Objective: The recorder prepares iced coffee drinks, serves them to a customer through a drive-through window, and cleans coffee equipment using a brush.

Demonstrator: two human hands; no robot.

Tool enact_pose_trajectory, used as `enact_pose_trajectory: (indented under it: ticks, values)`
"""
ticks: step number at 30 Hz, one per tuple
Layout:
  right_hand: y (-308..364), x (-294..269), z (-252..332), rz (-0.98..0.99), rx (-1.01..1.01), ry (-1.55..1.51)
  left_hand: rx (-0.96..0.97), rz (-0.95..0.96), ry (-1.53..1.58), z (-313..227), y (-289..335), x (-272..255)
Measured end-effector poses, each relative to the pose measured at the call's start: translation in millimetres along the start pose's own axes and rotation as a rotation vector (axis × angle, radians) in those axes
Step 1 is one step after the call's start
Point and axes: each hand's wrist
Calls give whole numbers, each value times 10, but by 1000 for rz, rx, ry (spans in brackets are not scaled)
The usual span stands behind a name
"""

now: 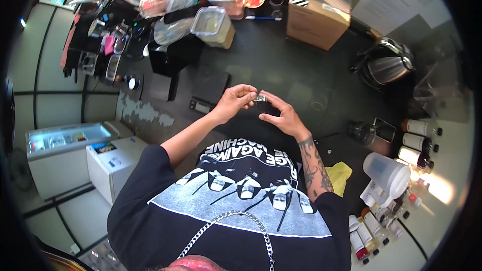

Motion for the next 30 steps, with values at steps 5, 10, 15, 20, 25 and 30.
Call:
enact_pose_trajectory:
  ticks: [5, 10, 15, 20, 25, 30]
  values:
    - [166, 347, -179, 55, 82, -210, -124, 27, 232, 89, 492, -23]
    - [211, 335, 68, 468, 253, -103, 25, 142, -496, -241, 817, -488]
    - [326, 655, 417, 71, -268, 436, 543, 123, -998, -549, 906, -632]
    - [468, 1325, 614, -642, -242, 264, 651, -34, -541, -421, 806, -737]
    - [879, 1634, 808, -435, -44, 164, 608, 320, -495, -412, 881, -1307]
    - [1115, 2448, 1067, -758, 30, -186, 477, 811, -442, -441, 1196, -1613]
Point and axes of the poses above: each hand's wrist, its own y-axis away from the middle knuckle, its own x-axis out of the palm, z = x × y, and after that the axes turned 7 degrees about -z, right-handed
